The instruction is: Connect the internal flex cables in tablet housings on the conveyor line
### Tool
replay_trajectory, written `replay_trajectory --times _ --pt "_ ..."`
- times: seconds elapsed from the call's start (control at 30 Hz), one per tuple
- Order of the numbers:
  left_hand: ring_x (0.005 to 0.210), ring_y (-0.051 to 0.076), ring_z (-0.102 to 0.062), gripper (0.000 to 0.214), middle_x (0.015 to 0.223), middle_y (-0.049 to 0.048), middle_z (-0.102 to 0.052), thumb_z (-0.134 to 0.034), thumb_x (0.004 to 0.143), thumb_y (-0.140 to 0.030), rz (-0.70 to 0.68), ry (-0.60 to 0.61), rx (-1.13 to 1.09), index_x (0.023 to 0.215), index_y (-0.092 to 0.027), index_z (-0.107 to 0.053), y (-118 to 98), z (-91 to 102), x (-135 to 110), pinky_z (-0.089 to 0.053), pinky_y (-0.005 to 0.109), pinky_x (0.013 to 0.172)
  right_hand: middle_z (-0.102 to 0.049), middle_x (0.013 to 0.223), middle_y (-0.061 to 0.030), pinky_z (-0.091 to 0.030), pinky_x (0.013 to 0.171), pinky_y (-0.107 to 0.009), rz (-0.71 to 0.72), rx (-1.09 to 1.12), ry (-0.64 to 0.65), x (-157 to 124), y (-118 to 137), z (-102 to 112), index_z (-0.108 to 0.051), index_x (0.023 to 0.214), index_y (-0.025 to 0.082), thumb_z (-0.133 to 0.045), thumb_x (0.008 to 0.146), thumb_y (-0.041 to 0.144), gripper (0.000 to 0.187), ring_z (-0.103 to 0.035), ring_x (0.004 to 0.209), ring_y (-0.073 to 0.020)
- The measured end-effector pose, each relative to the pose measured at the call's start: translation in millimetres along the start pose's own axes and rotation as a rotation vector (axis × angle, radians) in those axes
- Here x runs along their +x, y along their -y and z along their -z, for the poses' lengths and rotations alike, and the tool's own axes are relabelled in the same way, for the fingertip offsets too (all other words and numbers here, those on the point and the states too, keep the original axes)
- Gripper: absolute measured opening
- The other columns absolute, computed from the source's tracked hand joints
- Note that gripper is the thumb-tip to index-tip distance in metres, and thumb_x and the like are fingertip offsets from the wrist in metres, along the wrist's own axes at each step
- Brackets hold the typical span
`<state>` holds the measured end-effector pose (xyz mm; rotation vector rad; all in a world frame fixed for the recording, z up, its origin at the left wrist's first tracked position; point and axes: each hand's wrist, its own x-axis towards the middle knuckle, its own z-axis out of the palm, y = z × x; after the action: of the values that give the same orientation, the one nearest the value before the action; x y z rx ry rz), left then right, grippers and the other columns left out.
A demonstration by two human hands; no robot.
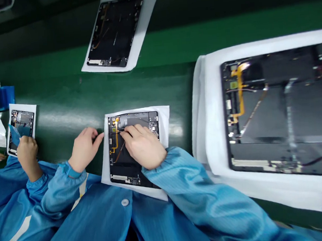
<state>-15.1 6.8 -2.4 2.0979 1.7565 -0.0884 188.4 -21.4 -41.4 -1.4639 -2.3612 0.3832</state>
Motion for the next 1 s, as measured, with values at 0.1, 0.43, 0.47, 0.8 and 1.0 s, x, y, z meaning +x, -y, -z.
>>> replay_trajectory --times 0.1,0.43,0.47,0.8,1.0 --pt "0.079 0.026 -0.063 0.042 0.085 0.0114 -0.063 -0.038 0.1 -0.051 0.08 0.109 0.249 0.094 -0.015 -0.058 -9 -10.8 -33 -0.046 0.035 0.067 -0.068 0.11 -0.0117 -0.05 0.086 -0.041 -0.056 0.165 -0.102 -15 1 11 -0.068 0.117 0.016 -0.053 0.093 0.016 0.029 -0.059 0.096 -0.0259" --pt "0.084 0.024 -0.066 0.024 0.088 0.0121 -0.065 -0.037 0.101 -0.028 -0.012 0.17 0.325 0.093 -0.016 -0.055 -36 -32.4 -47 -0.047 0.033 0.069 -0.055 0.136 -0.009 -0.052 0.104 -0.051 -0.843 0.959 -0.28 -110 20 18 -0.056 0.131 0.033 -0.069 0.084 0.037 0.048 -0.059 0.121 -0.0262" --pt "0.083 0.024 -0.066 0.022 0.088 0.0117 -0.065 -0.038 0.101 -0.027 0.005 0.17 0.307 0.094 -0.016 -0.055 -36 -32.2 -47 -0.047 0.032 0.068 -0.056 0.136 -0.0087 -0.05 0.106 -0.051 -0.863 1.009 -0.292 -110 22 16 -0.056 0.131 0.033 -0.07 0.084 0.037 0.049 -0.06 0.12 -0.0254" --pt "0.063 0.016 -0.064 0.018 0.068 -0.0018 -0.064 -0.04 0.1 -0.036 0.18 -0.021 -0.307 0.099 -0.022 -0.052 -9 -8.6 -41 -0.042 0.025 0.061 -0.058 0.134 -0.0084 -0.058 0.097 -0.042 -0.733 1.129 -0.288 -94 28 -2 -0.055 0.131 0.032 -0.067 0.087 0.033 0.045 -0.064 0.113 -0.0222" --pt "0.065 0.017 -0.062 0.027 0.073 0.0002 -0.066 -0.05 0.093 -0.046 0.37 -0.435 -0.37 0.101 -0.021 -0.058 87 55.7 -32 -0.044 0.025 0.06 -0.061 0.128 -0.0112 -0.06 0.084 -0.043 -0.385 0.745 -0.189 -15 19 -15 -0.055 0.132 0.027 -0.059 0.084 0.024 0.048 -0.066 0.098 -0.0235"
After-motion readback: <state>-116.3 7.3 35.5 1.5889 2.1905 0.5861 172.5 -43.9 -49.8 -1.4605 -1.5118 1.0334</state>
